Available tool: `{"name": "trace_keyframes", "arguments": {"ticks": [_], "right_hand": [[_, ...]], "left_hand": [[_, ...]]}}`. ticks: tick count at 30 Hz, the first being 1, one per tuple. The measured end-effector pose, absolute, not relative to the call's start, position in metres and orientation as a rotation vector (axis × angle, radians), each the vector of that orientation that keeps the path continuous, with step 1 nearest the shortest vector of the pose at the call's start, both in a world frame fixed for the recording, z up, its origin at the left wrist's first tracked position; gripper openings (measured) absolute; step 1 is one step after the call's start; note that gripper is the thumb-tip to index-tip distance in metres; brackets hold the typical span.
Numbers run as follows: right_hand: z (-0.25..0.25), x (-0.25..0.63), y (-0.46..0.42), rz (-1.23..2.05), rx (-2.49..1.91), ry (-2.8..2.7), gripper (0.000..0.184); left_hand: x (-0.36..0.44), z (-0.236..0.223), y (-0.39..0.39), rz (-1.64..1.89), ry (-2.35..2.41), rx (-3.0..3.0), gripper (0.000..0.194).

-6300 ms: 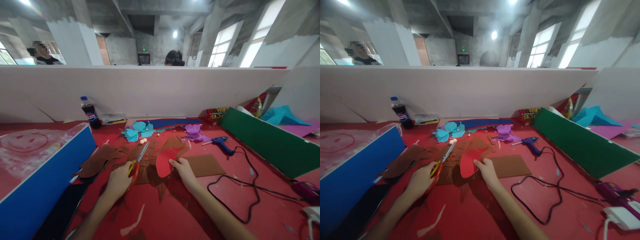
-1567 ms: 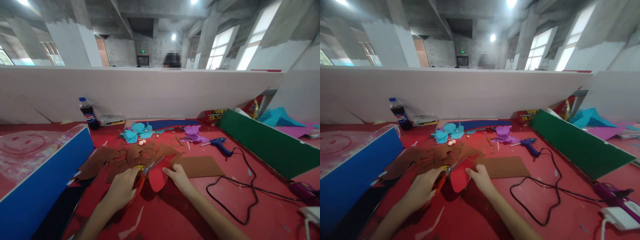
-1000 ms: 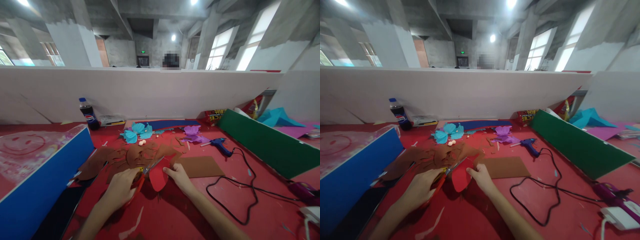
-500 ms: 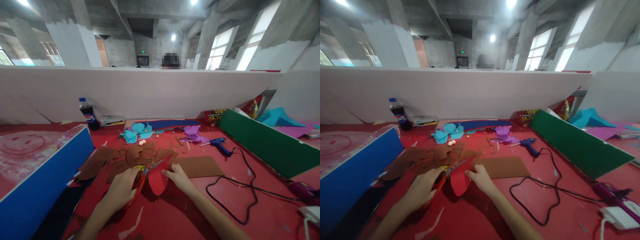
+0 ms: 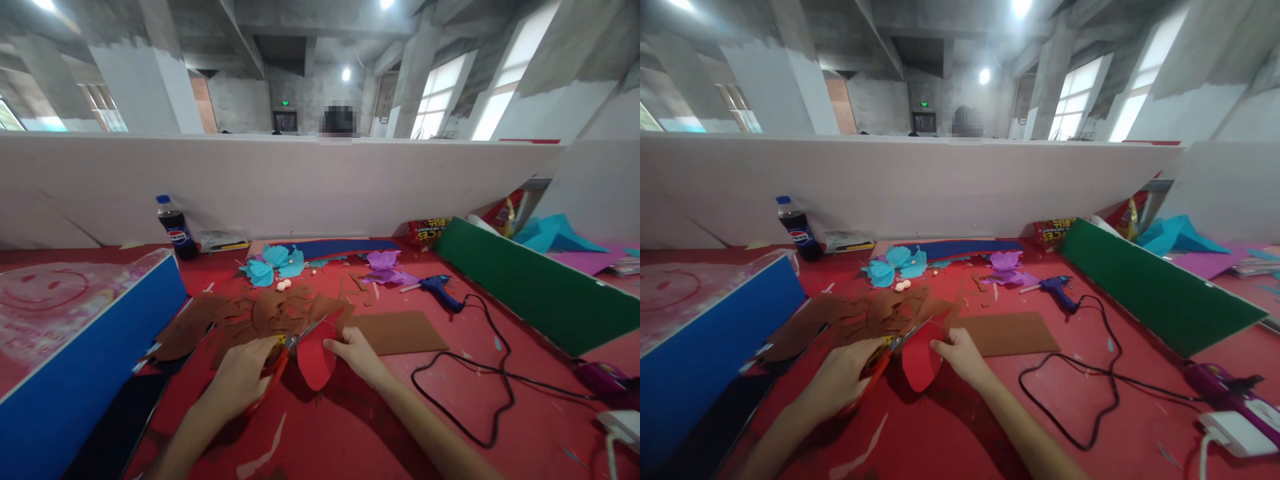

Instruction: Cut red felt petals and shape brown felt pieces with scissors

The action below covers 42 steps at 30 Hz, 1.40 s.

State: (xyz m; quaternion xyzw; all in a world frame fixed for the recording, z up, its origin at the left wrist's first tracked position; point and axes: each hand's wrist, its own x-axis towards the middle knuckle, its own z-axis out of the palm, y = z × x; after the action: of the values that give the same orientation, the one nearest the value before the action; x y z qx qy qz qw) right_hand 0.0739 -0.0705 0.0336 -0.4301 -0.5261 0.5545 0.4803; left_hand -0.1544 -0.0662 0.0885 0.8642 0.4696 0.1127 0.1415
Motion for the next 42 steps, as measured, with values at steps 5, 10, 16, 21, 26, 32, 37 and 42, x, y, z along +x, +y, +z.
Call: {"name": "trace_keyframes", "arguments": {"ticks": [5,10,16,21,26,32,37,42], "right_hand": [[0.03,0.076,-0.068,1.39,-1.065,-1.266,0.02],[0.023,0.079,-0.066,1.434,-1.039,-1.298,0.019],[0.028,0.079,-0.069,1.42,-1.098,-1.405,0.017],[0.034,0.078,-0.07,1.345,-1.145,-1.507,0.014],[0.036,0.079,-0.071,1.333,-1.171,-1.539,0.012],[0.034,0.08,-0.071,1.359,-1.187,-1.533,0.013],[0.034,0.081,-0.07,1.379,-1.19,-1.537,0.014],[0.034,0.083,-0.069,1.358,-1.196,-1.563,0.013]], "left_hand": [[-0.154,0.092,-0.066,0.26,1.381,2.498,0.028],[-0.155,0.093,-0.066,0.221,1.43,2.508,0.034],[-0.154,0.092,-0.067,0.237,1.432,2.492,0.034],[-0.156,0.087,-0.066,0.237,1.41,2.499,0.033],[-0.156,0.084,-0.065,0.279,1.389,2.494,0.034],[-0.153,0.091,-0.067,0.27,1.36,2.472,0.031],[-0.154,0.096,-0.068,0.214,1.379,2.458,0.031],[-0.155,0.096,-0.068,0.2,1.377,2.468,0.029]]}}
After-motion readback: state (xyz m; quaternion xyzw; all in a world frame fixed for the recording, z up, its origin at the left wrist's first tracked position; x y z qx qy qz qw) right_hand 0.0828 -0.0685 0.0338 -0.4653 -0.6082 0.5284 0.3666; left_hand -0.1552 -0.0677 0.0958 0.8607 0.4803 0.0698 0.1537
